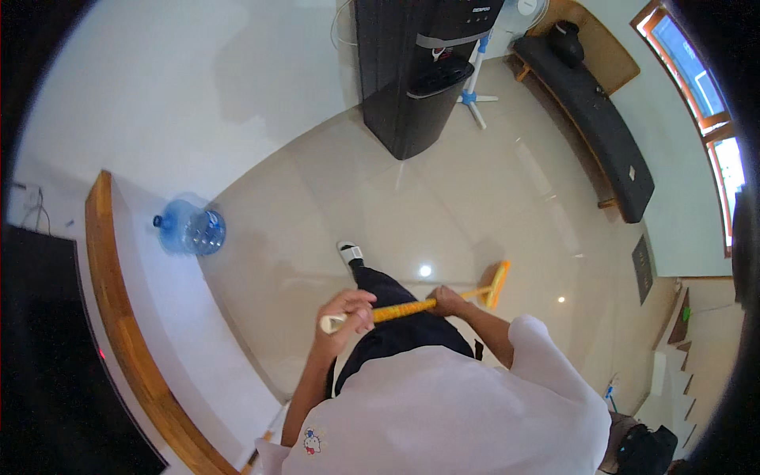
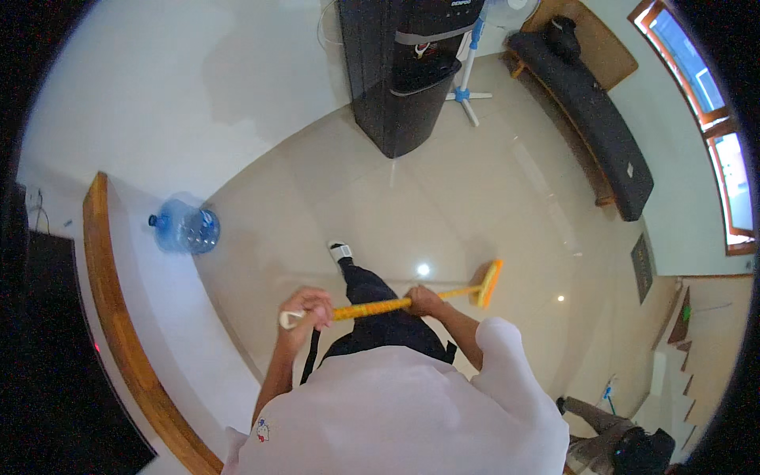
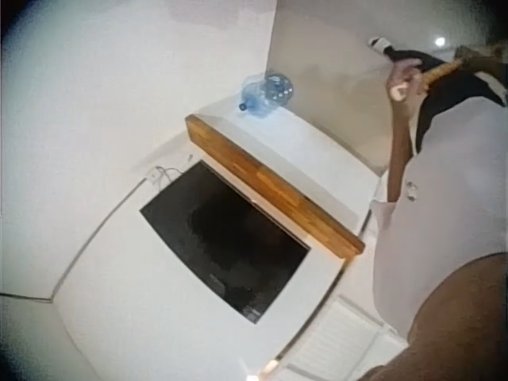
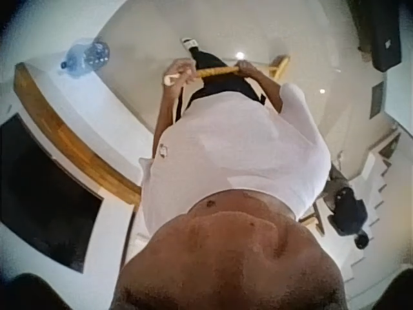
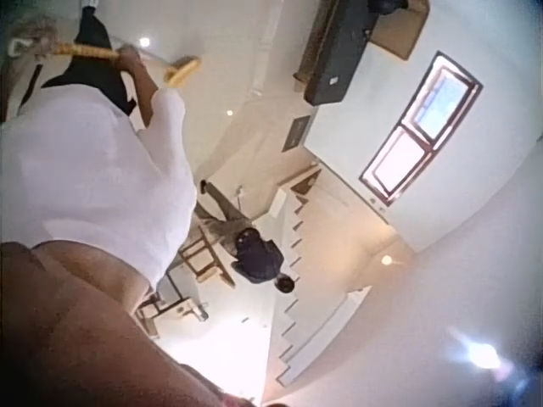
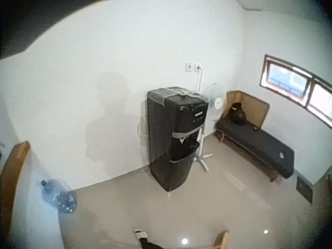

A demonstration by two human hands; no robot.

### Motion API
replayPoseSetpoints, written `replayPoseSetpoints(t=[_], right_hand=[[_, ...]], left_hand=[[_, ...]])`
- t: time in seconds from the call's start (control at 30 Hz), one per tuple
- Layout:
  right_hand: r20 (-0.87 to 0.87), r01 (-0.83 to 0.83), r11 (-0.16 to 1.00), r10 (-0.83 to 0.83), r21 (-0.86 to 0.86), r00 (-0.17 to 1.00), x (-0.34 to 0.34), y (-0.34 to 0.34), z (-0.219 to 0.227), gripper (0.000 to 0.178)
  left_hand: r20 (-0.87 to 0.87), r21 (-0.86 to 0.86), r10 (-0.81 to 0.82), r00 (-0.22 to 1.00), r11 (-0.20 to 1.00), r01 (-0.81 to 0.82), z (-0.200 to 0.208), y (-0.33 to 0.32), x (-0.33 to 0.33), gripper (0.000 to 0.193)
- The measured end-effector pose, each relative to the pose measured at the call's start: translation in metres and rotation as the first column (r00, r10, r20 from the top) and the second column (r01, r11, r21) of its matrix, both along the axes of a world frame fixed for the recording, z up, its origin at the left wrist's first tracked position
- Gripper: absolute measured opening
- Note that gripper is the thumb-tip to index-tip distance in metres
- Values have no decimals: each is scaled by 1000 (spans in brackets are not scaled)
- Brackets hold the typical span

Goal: Sweeping the tiled floor using a floor squeegee to collect dust and debris.

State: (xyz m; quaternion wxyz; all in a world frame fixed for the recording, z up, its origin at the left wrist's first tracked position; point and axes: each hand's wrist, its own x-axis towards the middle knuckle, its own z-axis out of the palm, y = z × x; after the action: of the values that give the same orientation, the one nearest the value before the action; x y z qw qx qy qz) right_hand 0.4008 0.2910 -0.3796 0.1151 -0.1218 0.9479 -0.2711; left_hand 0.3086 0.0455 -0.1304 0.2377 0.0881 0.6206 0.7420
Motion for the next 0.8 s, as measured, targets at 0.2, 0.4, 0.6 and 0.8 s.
replayPoseSetpoints(t=[0.2,0.4,0.6,0.8], right_hand=[[234,66,989,-35,-129,972,57,16,61,12],[-156,88,970,-126,-229,980,6,13,129,18],[-140,76,957,-119,-281,983,-7,69,140,24],[-23,241,938,-254,-250,967,101,199,86,25]], left_hand=[[-70,190,87,994,979,-72,22,19,86,9],[-625,96,-7,781,992,85,97,32,102,7],[-728,20,-169,665,963,267,123,124,110,12],[-457,93,-249,854,941,324,77,246,116,7]])
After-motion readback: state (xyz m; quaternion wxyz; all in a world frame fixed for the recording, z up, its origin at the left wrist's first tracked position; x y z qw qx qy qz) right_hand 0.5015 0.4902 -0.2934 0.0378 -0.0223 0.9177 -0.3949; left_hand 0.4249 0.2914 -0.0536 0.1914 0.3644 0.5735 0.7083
